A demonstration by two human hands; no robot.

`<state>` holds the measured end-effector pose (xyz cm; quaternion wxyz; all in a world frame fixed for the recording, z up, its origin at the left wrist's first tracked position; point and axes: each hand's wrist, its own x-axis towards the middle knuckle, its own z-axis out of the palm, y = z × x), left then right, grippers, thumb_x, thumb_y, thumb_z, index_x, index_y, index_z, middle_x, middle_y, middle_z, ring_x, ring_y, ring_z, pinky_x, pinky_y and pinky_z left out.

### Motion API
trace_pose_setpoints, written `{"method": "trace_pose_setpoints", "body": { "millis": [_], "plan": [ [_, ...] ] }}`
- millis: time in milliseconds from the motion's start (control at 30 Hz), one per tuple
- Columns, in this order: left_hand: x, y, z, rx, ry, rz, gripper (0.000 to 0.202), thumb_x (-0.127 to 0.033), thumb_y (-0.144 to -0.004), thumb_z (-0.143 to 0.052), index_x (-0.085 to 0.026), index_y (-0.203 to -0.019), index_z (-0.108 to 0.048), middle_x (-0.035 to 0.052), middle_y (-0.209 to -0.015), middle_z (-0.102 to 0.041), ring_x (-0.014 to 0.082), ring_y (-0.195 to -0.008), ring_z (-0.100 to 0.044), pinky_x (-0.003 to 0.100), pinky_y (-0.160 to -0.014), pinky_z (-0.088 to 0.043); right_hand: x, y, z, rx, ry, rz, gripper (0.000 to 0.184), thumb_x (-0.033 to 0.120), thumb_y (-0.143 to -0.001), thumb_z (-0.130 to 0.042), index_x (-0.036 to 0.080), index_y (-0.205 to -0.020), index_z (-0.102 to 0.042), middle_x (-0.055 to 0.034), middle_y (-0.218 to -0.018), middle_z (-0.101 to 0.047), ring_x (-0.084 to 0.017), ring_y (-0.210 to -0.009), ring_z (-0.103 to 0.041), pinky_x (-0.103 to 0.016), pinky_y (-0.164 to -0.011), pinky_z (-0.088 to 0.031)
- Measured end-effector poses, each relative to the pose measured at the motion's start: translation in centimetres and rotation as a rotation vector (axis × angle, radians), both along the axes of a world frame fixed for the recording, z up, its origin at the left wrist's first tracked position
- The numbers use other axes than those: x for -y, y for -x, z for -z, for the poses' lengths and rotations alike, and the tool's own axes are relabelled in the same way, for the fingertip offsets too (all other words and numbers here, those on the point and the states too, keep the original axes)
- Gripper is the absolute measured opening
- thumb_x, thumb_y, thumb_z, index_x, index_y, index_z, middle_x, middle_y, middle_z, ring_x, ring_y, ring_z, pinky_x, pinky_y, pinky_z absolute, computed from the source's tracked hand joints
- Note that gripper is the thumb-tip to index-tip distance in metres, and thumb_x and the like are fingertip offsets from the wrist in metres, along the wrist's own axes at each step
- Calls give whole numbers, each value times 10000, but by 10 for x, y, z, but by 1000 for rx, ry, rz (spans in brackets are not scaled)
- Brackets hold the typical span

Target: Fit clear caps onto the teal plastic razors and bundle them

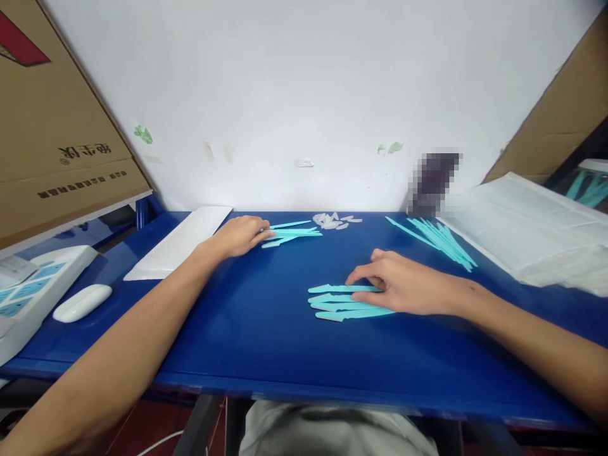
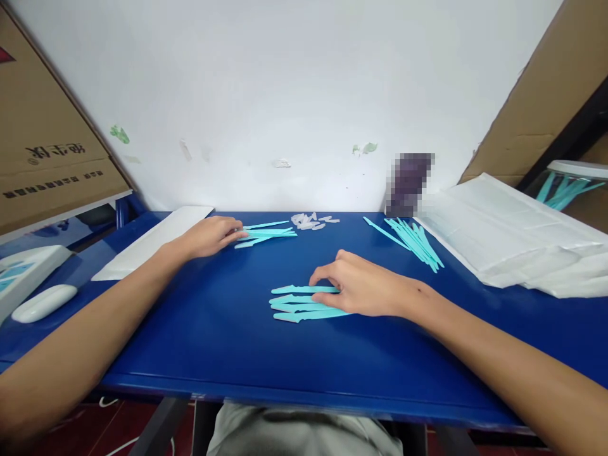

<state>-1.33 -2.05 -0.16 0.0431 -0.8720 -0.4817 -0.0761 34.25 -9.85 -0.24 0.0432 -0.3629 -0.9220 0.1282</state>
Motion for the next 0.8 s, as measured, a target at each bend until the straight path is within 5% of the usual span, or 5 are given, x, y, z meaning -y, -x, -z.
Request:
{"method": "trace_pose_setpoints", "body": {
  "millis": [133, 300, 467, 633, 800],
  "plan": [
    [-1, 2, 1, 52, -10, -71, 452, -559, -994, -400, -196, -951, -668, 77, -875, -692, 225, -736, -595, 283, -650, -329, 2, 3, -4, -33, 54, -50, 395, 462, -966, -529, 215, -1184, -746, -29, -802, -759, -179, -677, -671, -316, -685, -482],
    [5, -9, -6, 108, -105, -119, 487, -508, -1010, -351, -173, -949, -700, 58, -736, -668, 213, -647, -564, 301, -679, -342, 2, 4, -6, -63, 65, -108, 327, 384, -974, -540, 212, -1132, -768, -39, -1048, -782, -181, -808, -725, -272, -686, -508],
    [13, -24, -7, 196, -102, -162, 464, -465, -1007, -349, -177, -816, -658, 32, -607, -592, 189, -563, -514, 300, -614, -311, -1, 2, -3, 29, -69, -89, 324, 353, -977, -524, 196, -1141, -754, -73, -1071, -762, -217, -904, -715, -295, -739, -501],
    [16, -33, 0, 192, -89, -153, 427, -443, -1002, -365, -190, -768, -618, 24, -611, -587, 169, -531, -484, 300, -573, -270, -6, 1, 0, 102, -145, -32, 280, 298, -965, -484, 205, -1076, -723, -69, -992, -708, -206, -791, -662, -312, -666, -440],
    [15, -40, 7, 145, -131, -92, 415, -411, -1009, -366, -191, -762, -615, 39, -695, -621, 187, -621, -535, 306, -588, -282, -10, -3, -1, 13, 22, 64, 247, 382, -960, -486, 207, -1016, -652, -70, -988, -620, -197, -815, -599, -318, -705, -441]
  ]
}}
